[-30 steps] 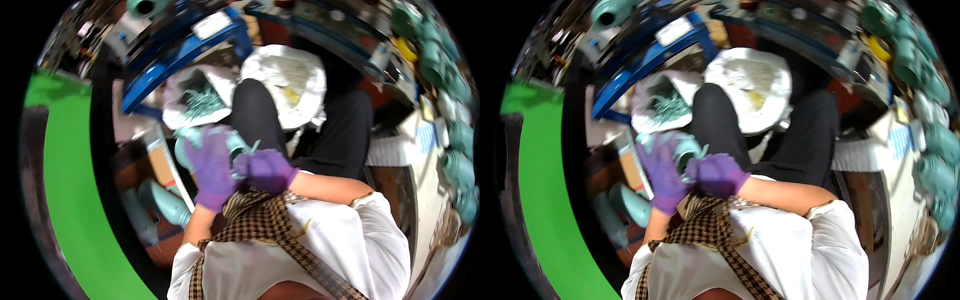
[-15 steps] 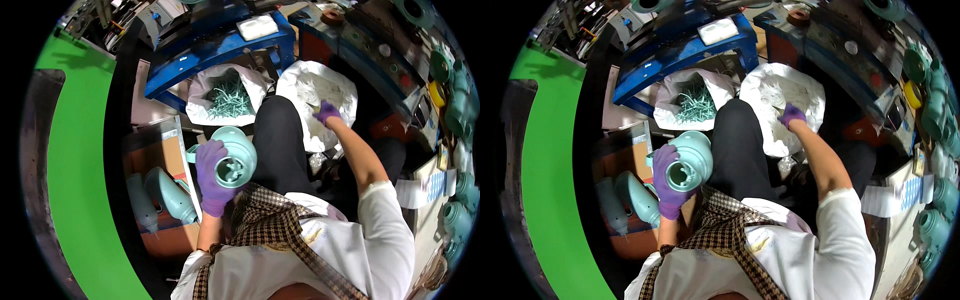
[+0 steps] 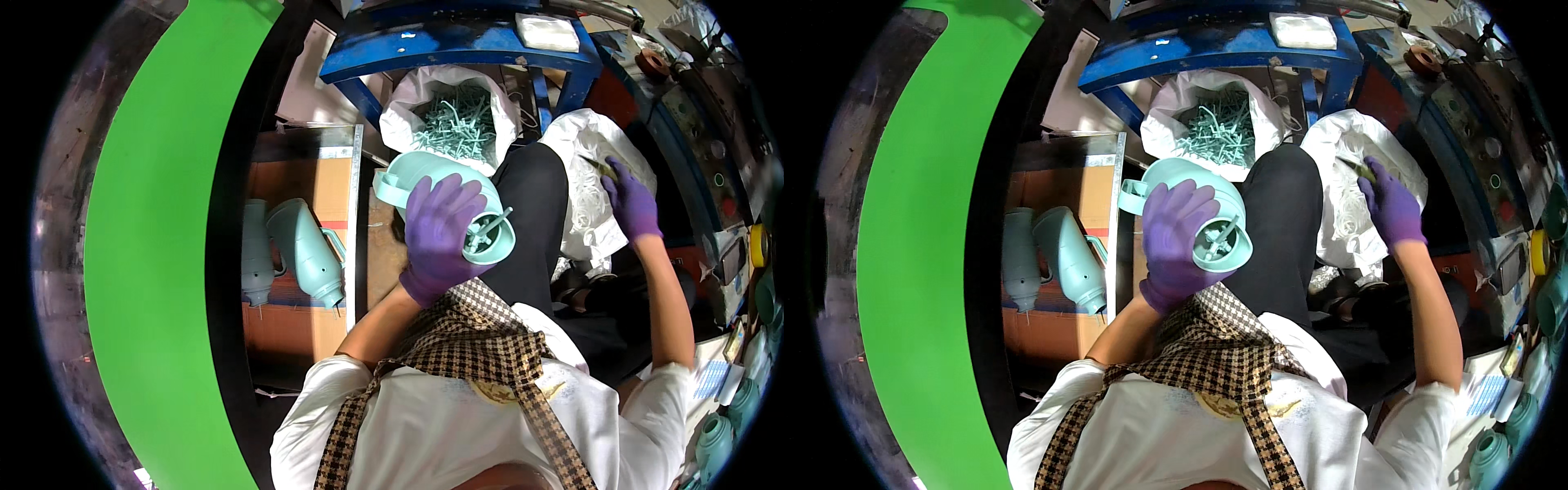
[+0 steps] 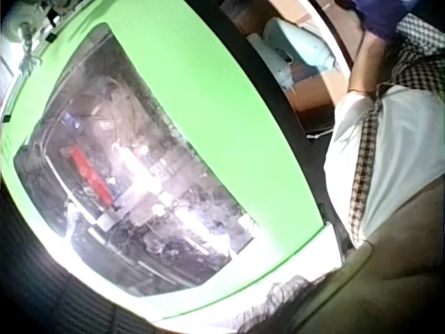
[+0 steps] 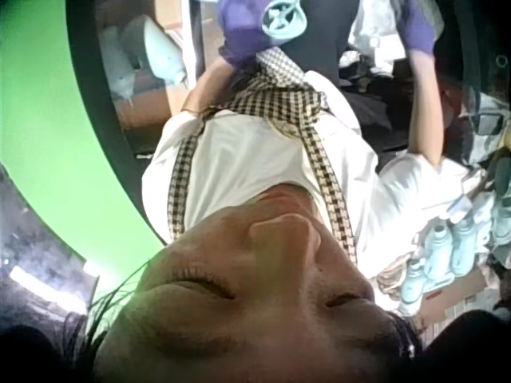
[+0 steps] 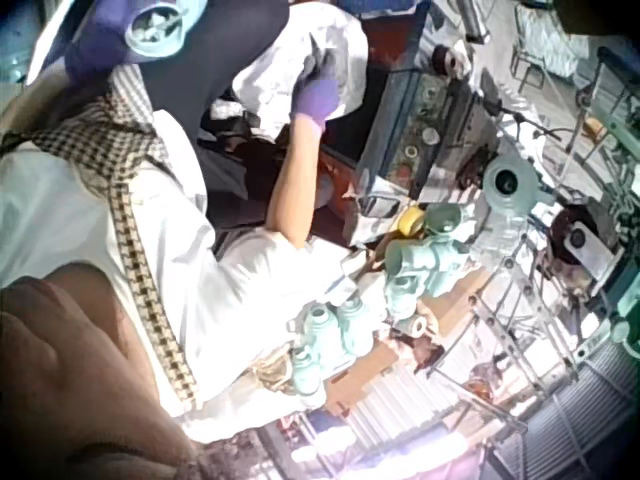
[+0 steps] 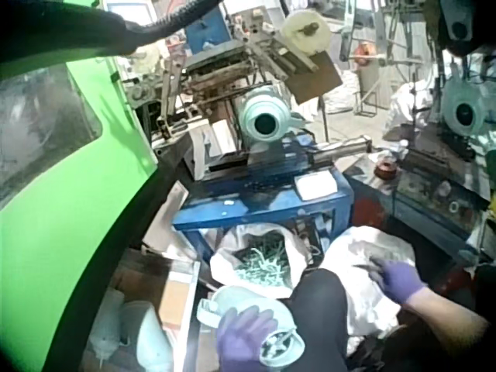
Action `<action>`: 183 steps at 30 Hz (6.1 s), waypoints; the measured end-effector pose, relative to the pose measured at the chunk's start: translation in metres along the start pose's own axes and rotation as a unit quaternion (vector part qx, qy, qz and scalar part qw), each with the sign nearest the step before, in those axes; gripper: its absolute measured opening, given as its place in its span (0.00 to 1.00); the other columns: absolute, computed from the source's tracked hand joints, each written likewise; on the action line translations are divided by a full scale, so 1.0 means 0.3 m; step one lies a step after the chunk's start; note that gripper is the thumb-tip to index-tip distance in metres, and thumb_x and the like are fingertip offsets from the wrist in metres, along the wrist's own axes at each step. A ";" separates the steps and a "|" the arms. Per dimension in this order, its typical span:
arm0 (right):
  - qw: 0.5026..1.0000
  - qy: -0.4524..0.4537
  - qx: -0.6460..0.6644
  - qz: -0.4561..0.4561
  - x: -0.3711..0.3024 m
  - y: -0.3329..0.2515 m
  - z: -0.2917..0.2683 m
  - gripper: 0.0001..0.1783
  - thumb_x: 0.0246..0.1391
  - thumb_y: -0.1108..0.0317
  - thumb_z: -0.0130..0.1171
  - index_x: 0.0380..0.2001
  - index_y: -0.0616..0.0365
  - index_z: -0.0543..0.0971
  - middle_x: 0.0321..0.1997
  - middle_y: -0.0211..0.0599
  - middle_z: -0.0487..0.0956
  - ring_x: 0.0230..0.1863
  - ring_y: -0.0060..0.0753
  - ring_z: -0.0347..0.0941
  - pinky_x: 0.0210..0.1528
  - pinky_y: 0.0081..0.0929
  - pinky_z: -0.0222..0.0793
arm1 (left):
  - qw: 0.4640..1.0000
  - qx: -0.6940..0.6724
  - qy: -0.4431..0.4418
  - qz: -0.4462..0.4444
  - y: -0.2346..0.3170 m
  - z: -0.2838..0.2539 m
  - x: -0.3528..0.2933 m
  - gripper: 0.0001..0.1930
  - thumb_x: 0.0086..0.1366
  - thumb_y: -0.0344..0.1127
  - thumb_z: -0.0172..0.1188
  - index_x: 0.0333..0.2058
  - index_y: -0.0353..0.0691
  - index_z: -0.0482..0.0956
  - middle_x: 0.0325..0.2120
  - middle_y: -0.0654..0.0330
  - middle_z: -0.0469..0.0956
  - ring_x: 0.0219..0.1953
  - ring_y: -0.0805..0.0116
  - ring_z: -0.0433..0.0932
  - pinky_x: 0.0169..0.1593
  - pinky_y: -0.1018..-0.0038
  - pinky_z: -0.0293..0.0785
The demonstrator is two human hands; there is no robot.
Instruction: The person assembles light green plastic containers by inserting a small green ring into the opening, attaching a beige handle, and wiping the exterior with a white cloth. The person handles the containers one at a time, repeating the process for multiple units.
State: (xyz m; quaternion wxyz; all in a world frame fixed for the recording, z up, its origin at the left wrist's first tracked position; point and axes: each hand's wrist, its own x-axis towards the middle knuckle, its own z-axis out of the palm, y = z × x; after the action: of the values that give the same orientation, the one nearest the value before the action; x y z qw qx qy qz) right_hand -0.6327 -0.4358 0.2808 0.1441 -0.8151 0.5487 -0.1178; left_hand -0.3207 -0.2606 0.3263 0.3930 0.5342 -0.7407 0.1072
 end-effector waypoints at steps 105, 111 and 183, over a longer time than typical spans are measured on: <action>0.964 0.137 0.081 -0.214 -0.336 -0.615 -0.042 0.14 0.49 0.71 0.58 0.41 0.58 0.79 0.41 0.40 0.79 0.43 0.43 0.79 0.38 0.36 0.77 | 0.993 -0.097 -0.045 0.053 0.103 0.037 0.125 0.19 0.54 0.33 0.62 0.47 0.41 0.81 0.49 0.57 0.82 0.56 0.52 0.78 0.66 0.49 0.62; 0.968 0.024 0.136 -0.208 -0.339 -0.542 -0.102 0.15 0.48 0.72 0.59 0.42 0.56 0.79 0.37 0.43 0.79 0.39 0.47 0.79 0.38 0.40 0.76 | 0.989 -0.080 -0.106 0.058 0.155 0.005 0.170 0.20 0.54 0.38 0.65 0.47 0.43 0.81 0.50 0.57 0.81 0.58 0.53 0.76 0.68 0.48 0.59; 0.822 0.199 0.531 -0.044 0.071 -0.227 -0.081 0.30 0.56 0.63 0.71 0.58 0.62 0.73 0.53 0.38 0.79 0.52 0.29 0.76 0.57 0.28 0.71 | 0.876 -0.400 -0.172 -0.208 0.089 -0.305 -0.158 0.49 0.52 0.31 0.73 0.71 0.45 0.56 0.68 0.46 0.57 0.69 0.50 0.61 0.67 0.56 0.61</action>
State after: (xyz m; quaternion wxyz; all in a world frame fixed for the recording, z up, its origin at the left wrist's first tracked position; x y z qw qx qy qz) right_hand -0.5747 -0.4338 0.3290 0.4370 -0.5944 0.3810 -0.5574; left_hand -0.2955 -0.1632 0.3614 0.4532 0.4834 -0.6477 -0.3760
